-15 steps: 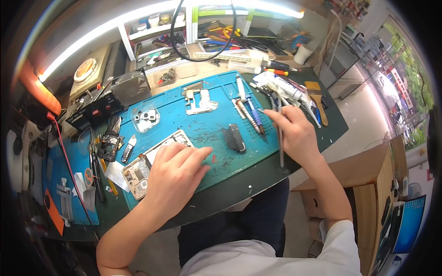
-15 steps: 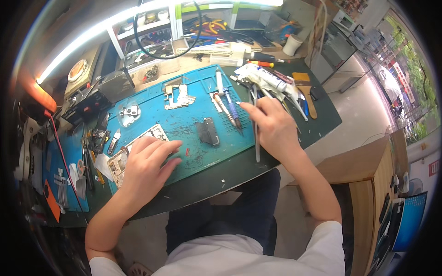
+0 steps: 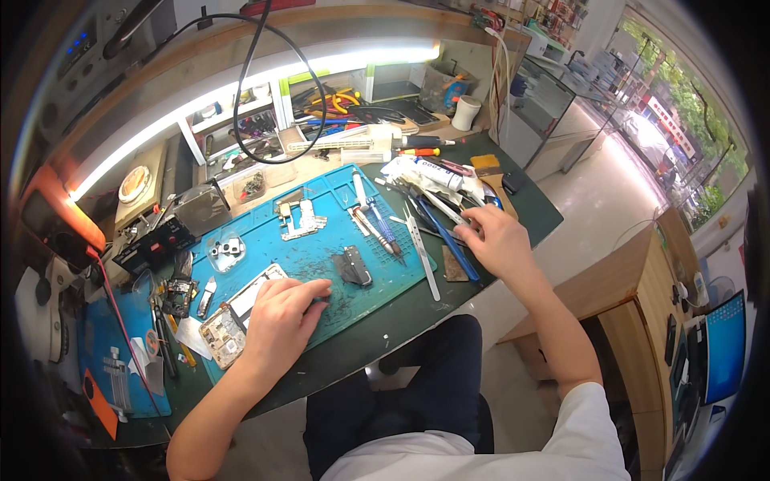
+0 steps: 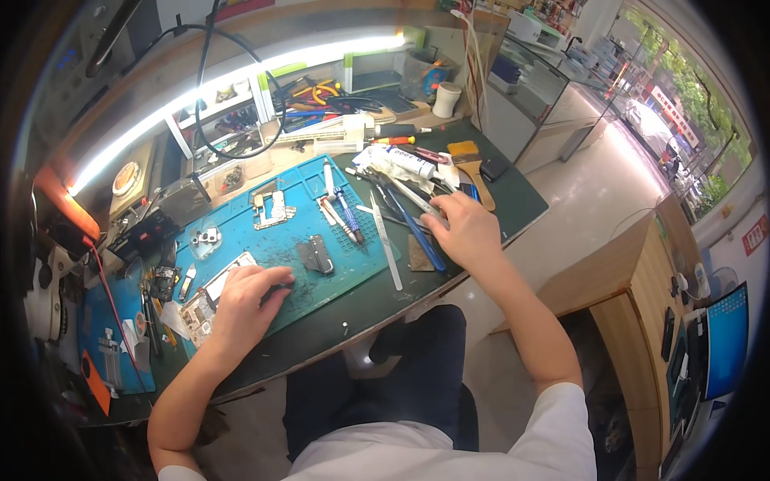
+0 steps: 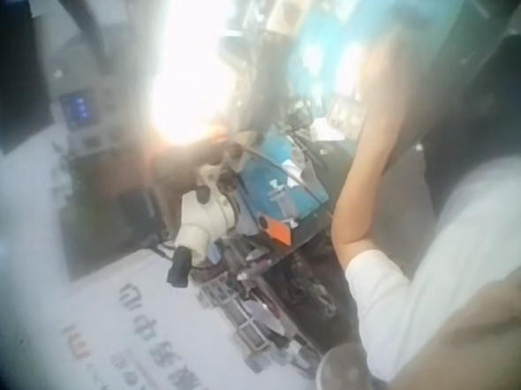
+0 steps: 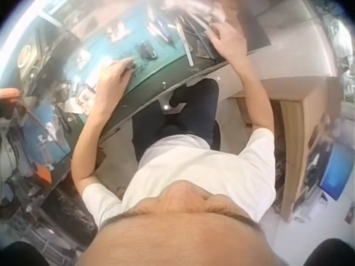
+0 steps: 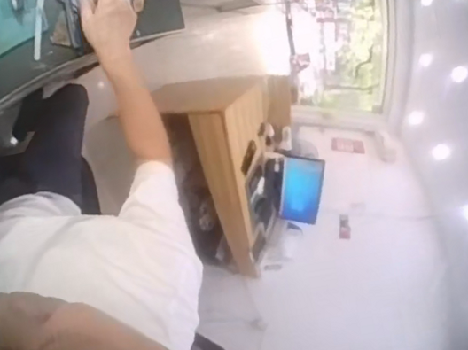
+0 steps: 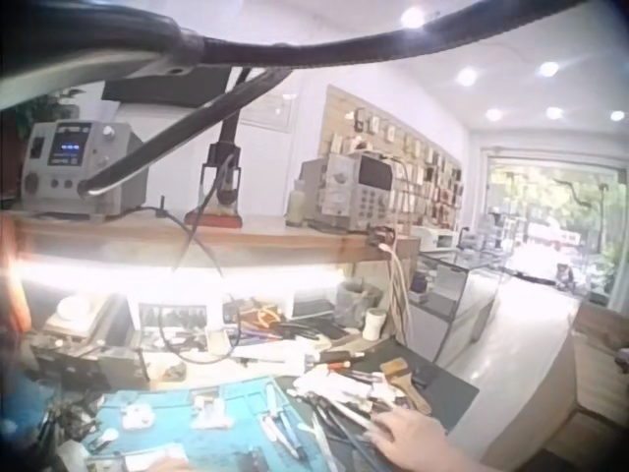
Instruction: The person cleans a small electronic component with a brush and spray, then uses tweezers to place it into a disassembled smartphone. They connect a ribbon cable and install a battery into the phone chassis.
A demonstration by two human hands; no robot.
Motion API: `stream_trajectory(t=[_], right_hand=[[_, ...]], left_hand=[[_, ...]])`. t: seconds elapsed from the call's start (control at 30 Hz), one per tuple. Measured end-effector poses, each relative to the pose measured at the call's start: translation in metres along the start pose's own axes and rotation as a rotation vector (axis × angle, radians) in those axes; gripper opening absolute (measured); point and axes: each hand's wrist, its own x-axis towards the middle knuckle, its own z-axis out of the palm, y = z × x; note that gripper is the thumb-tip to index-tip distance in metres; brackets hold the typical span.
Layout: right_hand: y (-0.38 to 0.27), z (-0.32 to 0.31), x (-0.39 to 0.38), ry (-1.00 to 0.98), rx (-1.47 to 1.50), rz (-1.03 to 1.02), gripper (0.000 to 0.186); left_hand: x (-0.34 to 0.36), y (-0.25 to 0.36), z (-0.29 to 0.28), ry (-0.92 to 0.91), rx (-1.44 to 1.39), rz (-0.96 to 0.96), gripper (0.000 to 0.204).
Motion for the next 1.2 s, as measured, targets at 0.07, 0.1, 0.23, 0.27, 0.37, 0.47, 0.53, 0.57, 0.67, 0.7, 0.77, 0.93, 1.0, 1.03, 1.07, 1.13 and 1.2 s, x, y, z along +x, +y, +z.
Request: stream_trajectory(t=[0.07,0.1,0.23,0.27,0.37,0.47,0.53,0.57,0.67,0.7,0.77,0.93,1.0,1.03,1.07,1.13,1.2], right_hand=[[-0.005,0.006,-0.007,0.057,-0.071,-0.065,0.026],[-0.002,0.009,-0.010,0.101,-0.101,-0.079,0.026],[0.011,0.014,-0.006,0.190,-0.186,-0.155,0.027],[0.012,0.014,-0.004,0.200,-0.198,-0.176,0.028],[-0.003,0.020,-0.002,0.182,-0.192,-0.169,0.027],[-0.010,0.022,0.001,0.218,-0.232,-0.261,0.031],[0.002,0.029,0.005,0.079,-0.163,-0.155,0.036],[0.021,0.031,0.011,0.105,-0.079,-0.219,0.036],[0.055,0.035,0.034,0.176,-0.044,-0.161,0.032],[0.073,0.035,0.040,0.213,-0.015,-0.152,0.031],[0.100,0.030,0.043,0.292,0.106,-0.154,0.031],[0.046,0.010,0.010,-0.023,0.748,0.220,0.038],[0.006,-0.007,-0.008,-0.109,0.766,0.268,0.039],[-0.014,-0.009,-0.020,-0.155,0.837,0.257,0.038],[-0.033,-0.011,-0.029,-0.200,0.908,0.243,0.038],[-0.076,-0.011,-0.046,-0.323,1.026,0.204,0.036],[-0.123,-0.014,-0.067,-0.470,1.089,0.169,0.035]], left_hand=[[-0.003,0.003,-0.001,0.019,0.025,0.008,0.027],[-0.002,0.004,0.001,0.014,0.038,0.021,0.027],[0.001,0.008,0.008,0.016,0.084,0.068,0.027],[0.002,0.009,0.010,0.022,0.093,0.080,0.027],[-0.003,0.005,0.006,0.047,0.099,0.112,0.029],[-0.015,0.003,-0.006,0.067,0.053,0.135,0.026],[-0.018,0.018,-0.025,0.029,0.041,0.133,0.029],[-0.020,0.020,-0.031,0.078,0.071,0.169,0.030],[-0.049,0.016,-0.072,0.242,0.048,0.133,0.020],[-0.076,0.014,-0.088,0.298,0.137,0.057,0.016],[-0.138,0.003,-0.137,0.457,0.310,-0.048,0.011],[-0.320,-0.045,-0.278,1.075,0.961,-0.587,0.055],[-0.395,-0.076,-0.341,1.162,1.185,-0.839,0.090],[-0.414,-0.084,-0.367,1.131,1.243,-0.898,0.092],[-0.430,-0.091,-0.388,1.103,1.301,-0.956,0.095],[-0.453,-0.103,-0.430,0.937,1.215,-0.876,0.094],[-0.450,-0.119,-0.444,0.832,1.079,-0.909,0.093]])
